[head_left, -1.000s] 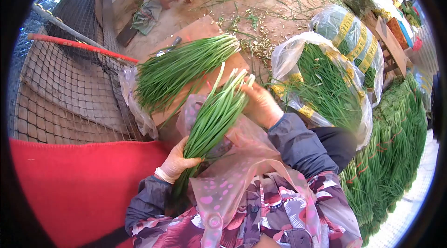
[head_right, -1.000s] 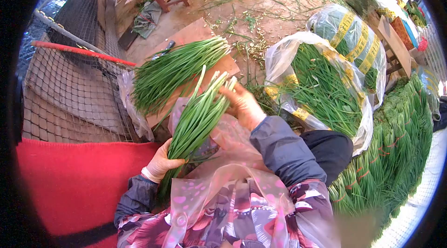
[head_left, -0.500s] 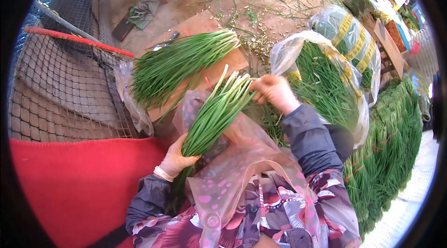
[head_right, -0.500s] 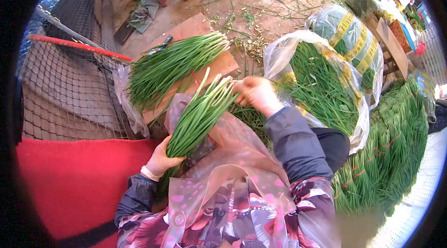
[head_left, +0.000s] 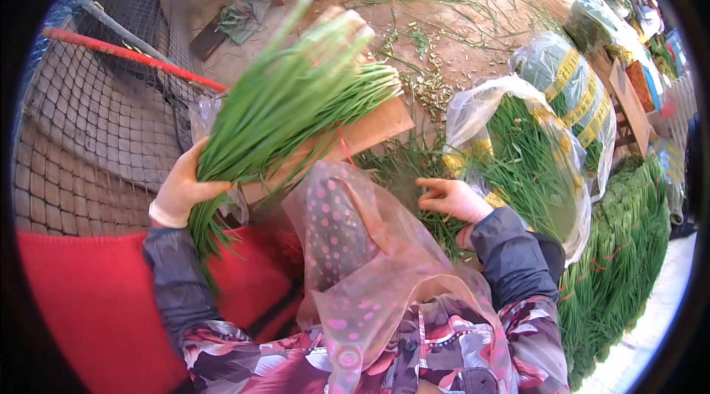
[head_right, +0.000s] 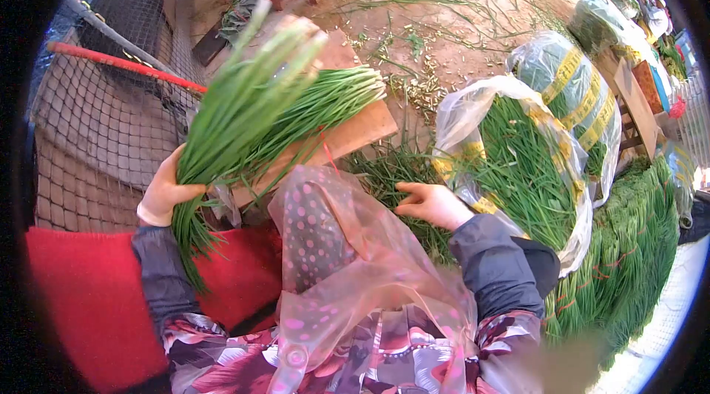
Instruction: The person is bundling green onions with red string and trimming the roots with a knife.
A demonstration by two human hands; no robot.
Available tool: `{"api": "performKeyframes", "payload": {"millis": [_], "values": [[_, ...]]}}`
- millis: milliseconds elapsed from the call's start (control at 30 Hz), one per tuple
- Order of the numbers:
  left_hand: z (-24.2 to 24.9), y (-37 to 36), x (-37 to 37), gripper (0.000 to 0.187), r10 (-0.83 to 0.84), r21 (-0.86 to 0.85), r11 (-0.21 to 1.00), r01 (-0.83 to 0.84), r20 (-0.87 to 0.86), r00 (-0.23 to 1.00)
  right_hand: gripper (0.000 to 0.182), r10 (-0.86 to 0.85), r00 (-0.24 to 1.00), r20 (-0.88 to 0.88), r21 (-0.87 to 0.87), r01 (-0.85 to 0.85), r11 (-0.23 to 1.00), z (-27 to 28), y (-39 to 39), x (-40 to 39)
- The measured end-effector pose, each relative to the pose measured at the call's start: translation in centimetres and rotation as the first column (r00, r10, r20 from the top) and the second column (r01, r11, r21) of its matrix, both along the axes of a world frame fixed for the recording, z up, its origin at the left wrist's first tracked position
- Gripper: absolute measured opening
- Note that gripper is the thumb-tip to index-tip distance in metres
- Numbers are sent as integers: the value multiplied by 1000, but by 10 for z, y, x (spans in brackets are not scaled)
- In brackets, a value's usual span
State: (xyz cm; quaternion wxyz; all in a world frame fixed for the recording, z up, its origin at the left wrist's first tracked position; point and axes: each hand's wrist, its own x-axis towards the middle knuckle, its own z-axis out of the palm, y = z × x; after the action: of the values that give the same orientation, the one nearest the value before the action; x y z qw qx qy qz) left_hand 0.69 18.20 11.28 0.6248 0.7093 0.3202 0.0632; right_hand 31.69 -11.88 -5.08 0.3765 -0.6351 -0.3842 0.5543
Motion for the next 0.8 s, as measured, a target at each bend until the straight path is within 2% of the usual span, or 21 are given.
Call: {"api": "performKeyframes", "payload": {"millis": [67, 100, 133, 167, 200, 267, 300, 333, 367, 400, 433, 467, 500, 533, 567, 600, 633, 667, 733, 767, 800], "values": [[-35, 28, 27, 79, -177, 70, 980, 185, -106, 979, 54, 57, 992, -110, -60, -63, 996, 18, 36, -7], [-62, 45, 41, 84, -253, 101, 956, 276, -193, 948, 53, 36, 996, -80, 76, -29, 997, 8, 53, -9], [-91, 57, 58, 86, -285, 182, 924, 336, -258, 923, 50, -15, 992, -128, 46, 21, 999, 4, 72, -7], [-130, 74, 73, 90, -331, 108, 920, 377, -304, 893, 50, -38, 986, -162, 18, 41, 999, -12, 94, -4], [-140, 73, 95, 89, -327, 53, 925, 375, -389, 862, 50, -65, 978, -196, -12, 64, 998, -33, 116, 0], [-200, 88, 103, 86, -264, 113, 932, 345, -443, 857, 49, -110, 991, -79, 101, 118, 988, -63, 149, 6], [-205, 91, 105, 86, -276, 102, 930, 354, -447, 851, 44, -149, 989, 5, 149, 147, 978, -77, 164, 8], [-207, 92, 105, 83, -217, -6, 971, 238, -426, 878, 44, -162, 987, -2, 138, 160, 977, -75, 173, 10], [-202, 88, 111, 81, -161, -116, 986, 123, -413, 896, 38, -131, 982, 135, 130, 114, 985, -66, 181, 13], [-193, 86, 115, 80, -174, -38, 983, 178, -471, 865, 33, -102, 957, 271, 105, 76, 992, -61, 184, 15], [-193, 83, 113, 79, -159, 157, 959, 234, -382, 910, 31, -131, 947, 293, 125, 98, 987, -64, 186, 14], [-205, 90, 107, 77, -202, 295, 896, 331, -393, 897, 29, -168, 931, 323, 139, 128, 982, -67, 188, 15], [-185, 82, 118, 76, -223, 362, 832, 420, -476, 851, 29, -168, 931, 323, 133, 131, 982, -70, 187, 15], [-183, 83, 116, 74, -213, 395, 811, 432, -488, 846, 28, -175, 929, 327, 127, 140, 982, -72, 185, 17], [-192, 87, 105, 74, -182, 488, 783, 386, -414, 892, 29, -156, 922, 355, 132, 115, 985, -71, 182, 19], [-169, 79, 111, 73, -155, 423, 843, 334, -404, 902, 30, -133, 915, 381, 134, 88, 987, -68, 175, 18], [-167, 77, 104, 73, -130, 560, 771, 304, -329, 935, 30, -109, 916, 386, 139, 59, 989, -67, 163, 19], [-163, 76, 98, 73, -84, 589, 769, 247, -289, 954, 30, -77, 915, 395, 150, 19, 989, -62, 150, 24], [-150, 74, 91, 66, -5, 555, 806, 208, -346, 938, 30, -2, 892, 452, 85, -41, 996, -47, 110, 42], [-144, 72, 90, 63, 5, 588, 782, 206, -336, 942, 27, 18, 877, 480, 51, -49, 998, -33, 82, 61], [-145, 73, 88, 60, 62, 595, 793, 130, -291, 955, 25, -2, 857, 515, 14, -6, 1000, -20, 43, 85]]}}
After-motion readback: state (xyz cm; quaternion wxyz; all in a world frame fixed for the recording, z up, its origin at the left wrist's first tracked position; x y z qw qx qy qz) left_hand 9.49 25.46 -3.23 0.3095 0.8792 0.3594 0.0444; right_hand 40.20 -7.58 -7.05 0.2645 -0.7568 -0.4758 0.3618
